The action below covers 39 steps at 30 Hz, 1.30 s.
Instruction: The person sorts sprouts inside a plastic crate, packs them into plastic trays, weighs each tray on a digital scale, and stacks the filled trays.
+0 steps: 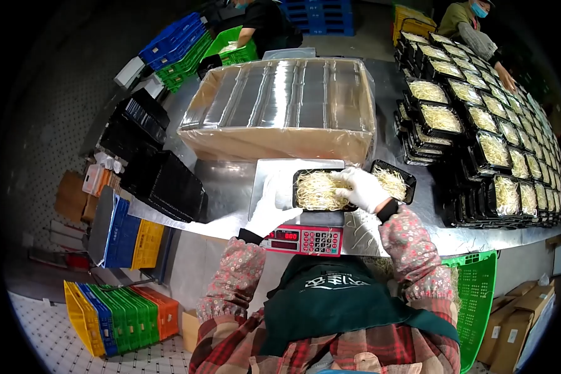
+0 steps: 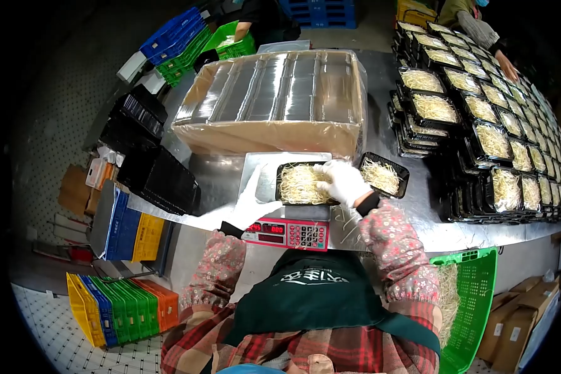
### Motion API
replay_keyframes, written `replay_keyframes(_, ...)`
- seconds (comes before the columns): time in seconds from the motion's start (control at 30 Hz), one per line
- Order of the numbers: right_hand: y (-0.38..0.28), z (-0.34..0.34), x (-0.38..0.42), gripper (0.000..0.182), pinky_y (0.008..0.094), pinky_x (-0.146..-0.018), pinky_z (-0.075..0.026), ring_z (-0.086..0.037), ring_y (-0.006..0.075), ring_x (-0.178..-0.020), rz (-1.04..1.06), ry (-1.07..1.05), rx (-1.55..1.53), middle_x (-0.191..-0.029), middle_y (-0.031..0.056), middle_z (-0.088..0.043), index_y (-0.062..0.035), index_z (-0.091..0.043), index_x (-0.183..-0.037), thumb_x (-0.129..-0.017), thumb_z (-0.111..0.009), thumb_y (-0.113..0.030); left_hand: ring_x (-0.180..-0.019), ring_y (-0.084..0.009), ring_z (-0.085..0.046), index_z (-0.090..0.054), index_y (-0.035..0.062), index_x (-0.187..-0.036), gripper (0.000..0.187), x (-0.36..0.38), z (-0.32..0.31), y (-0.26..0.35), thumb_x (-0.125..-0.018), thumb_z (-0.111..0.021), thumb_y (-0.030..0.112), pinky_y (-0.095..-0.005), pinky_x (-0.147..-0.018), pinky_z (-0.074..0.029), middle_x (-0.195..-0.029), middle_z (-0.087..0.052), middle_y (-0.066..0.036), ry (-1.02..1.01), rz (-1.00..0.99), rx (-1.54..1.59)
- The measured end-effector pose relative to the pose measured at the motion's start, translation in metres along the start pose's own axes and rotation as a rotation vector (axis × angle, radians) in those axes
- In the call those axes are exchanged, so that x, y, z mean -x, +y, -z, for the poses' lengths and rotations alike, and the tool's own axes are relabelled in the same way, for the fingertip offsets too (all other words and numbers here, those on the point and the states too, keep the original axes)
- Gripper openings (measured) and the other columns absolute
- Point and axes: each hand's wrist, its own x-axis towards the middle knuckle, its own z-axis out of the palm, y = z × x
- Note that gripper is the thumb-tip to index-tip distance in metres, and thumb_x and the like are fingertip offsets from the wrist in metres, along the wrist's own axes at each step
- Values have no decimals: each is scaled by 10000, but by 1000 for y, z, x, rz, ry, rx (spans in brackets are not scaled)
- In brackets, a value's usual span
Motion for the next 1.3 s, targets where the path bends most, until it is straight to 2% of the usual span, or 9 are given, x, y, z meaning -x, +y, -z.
replay_keyframes(0.27, -2, -18, 3, 469, 397, -981, -449, -565, 342, -1115, 71, 340, 31, -1171, 190, -607, -45, -516, -1332, -893, -604, -184, -1278, -391, -416, -431, 19, -1394, 680, -38, -60, 28, -824, -674, 299, -510, -1094, -288, -1339, -485, -222, 50, -554, -526)
replay_keyframes(0.33, -24, -19, -8, 543, 444, -998, -420, -541, 392, -1138, -127, -117, -260, -1247, 230, -575, -2, -457, -1358, -904, -575, -275, -1201, -366, -466, -488, 7, -1307, 539, -54, -88, 14, -845, -587, 268, -498, -1051, -336, -1225, -543, -196, -102, -507, -575)
replay_keyframes(0.5, -5, -82, -10, 715, 500, -994, -382, -492, 470, -1116, -170, 74, -92, -1281, 361, -470, 123, -303, -1400, -943, -502, -391, -948, -301, -527, -559, 61, -1147, 359, -73, -99, 12, -840, -544, 246, -470, -770, -433, -1005, -565, -111, -103, -441, -622)
replay_keyframes(0.77, -29, -13, -10, 773, 420, -1057, -363, -472, 394, -1235, -177, -131, -310, -1315, 300, -490, 108, -258, -1446, -962, -531, -430, -1041, -342, -550, -559, 36, -1139, 381, -60, -85, 23, -813, -612, 225, -493, -902, -427, -1071, -589, -160, -50, -465, -359)
replay_keyframes(0.87, -10, 9, -10, 703, 368, -1126, -321, -385, 323, -1386, -90, 20, -227, -1432, 242, -456, 3, -313, -1477, -970, -535, -429, -1089, -326, -561, -565, 15, -1202, 333, -57, -54, 24, -875, -555, 79, -412, -962, -434, -1127, -603, -176, 115, -276, -387)
replay_keyframes(0.93, -15, 39, -19, 636, 356, -1073, -391, -486, 295, -1312, -217, 80, -576, -1388, 233, -511, -6, -381, -1452, -972, -559, -384, -1170, -281, -542, -540, 19, -1286, 340, -64, -35, -1, -957, -475, 75, -400, -1001, -419, -1233, -576, -174, 351, -57, 356)
replay_keyframes(1.07, 21, 46, -44, 436, 257, -914, -466, -573, 105, -1022, -234, 175, -881, -1222, 82, -621, 16, -509, -1356, -984, -574, -202, -1408, -276, -318, -425, 99, -1428, 461, -64, -29, -98, -999, -420, 270, -491, -1121, -283, -1518, -362, -117, 40, -110, -754)
replay_keyframes(1.2, 95, 40, -90, 378, 302, -981, -452, -596, 193, -1141, -182, 438, -621, -1222, 141, -650, 19, -595, -1254, -938, -622, -187, -1407, -307, -283, -488, 229, -1385, 457, -41, 12, -104, -946, -471, 355, -589, -1085, -271, -1522, -356, -40, -9, 202, -900)
replay_keyframes(1.3, 148, 29, -132, 450, 394, -972, -467, -597, 356, -1127, -160, 437, -154, -1211, 214, -628, -5, -559, -1290, -931, -593, -274, -1397, -352, -323, -511, 110, -1372, 482, -8, 54, -155, -943, -501, 329, -542, -1067, -345, -1525, -343, -137, 0, 475, -864)
